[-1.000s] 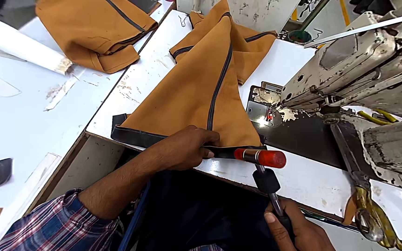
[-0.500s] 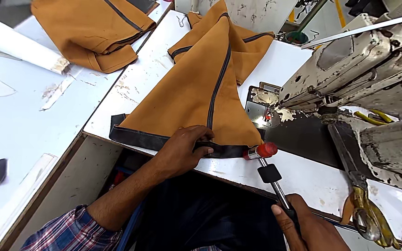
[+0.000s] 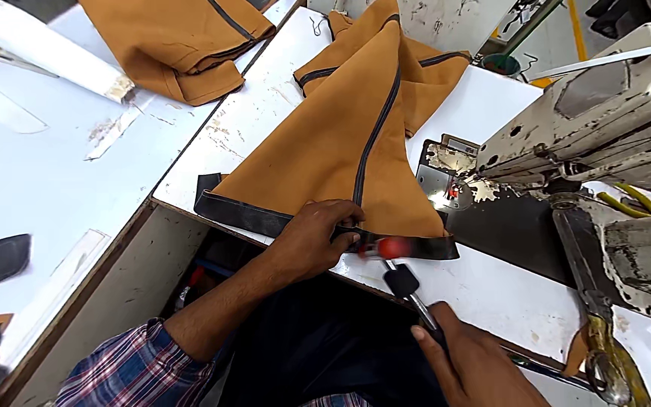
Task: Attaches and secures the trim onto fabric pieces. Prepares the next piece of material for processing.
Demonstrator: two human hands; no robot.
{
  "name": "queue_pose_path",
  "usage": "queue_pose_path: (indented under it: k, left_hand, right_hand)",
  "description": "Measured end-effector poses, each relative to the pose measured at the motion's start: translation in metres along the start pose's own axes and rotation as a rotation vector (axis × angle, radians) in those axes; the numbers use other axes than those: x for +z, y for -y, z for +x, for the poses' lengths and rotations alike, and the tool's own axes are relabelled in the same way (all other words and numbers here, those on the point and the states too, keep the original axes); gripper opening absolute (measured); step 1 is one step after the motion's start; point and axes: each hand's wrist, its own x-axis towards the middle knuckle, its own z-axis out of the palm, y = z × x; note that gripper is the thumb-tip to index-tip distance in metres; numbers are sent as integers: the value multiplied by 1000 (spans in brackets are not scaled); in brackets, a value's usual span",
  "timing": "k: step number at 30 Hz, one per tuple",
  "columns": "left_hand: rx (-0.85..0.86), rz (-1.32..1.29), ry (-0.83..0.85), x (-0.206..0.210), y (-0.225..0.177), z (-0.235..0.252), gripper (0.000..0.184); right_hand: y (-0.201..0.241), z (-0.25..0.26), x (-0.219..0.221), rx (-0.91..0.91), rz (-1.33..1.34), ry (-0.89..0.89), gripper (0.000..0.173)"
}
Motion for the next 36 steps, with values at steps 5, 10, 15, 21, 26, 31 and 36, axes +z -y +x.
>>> queue_pose_path:
  k: [5, 10, 15, 21, 26, 31, 36]
  left_hand:
    - [1, 0, -4, 2, 0, 2, 21]
    - [40, -9, -13, -3, 4, -3, 23]
    - [355, 229, -173, -10, 24, -49, 23]
    - [343, 468, -42, 0, 34, -86, 50]
    - [344, 464, -63, 4, 34, -83, 50]
    - [324, 457, -77, 2, 37, -86, 49]
    - [236, 531, -192, -12, 53, -101, 51]
  right_hand:
    - [10, 1, -9, 15, 73, -63, 39]
    - [-7, 10, 5, 49, -40, -11, 40]
    - [-1, 8, 0, 60, -28, 34, 40]
    - [9, 2, -1, -108, 66, -46, 38]
    - [16, 12, -16, -31, -45, 47, 40]
    - [16, 22, 0, -76, -76, 74, 40]
    - [24, 27, -5, -151, -17, 10, 41]
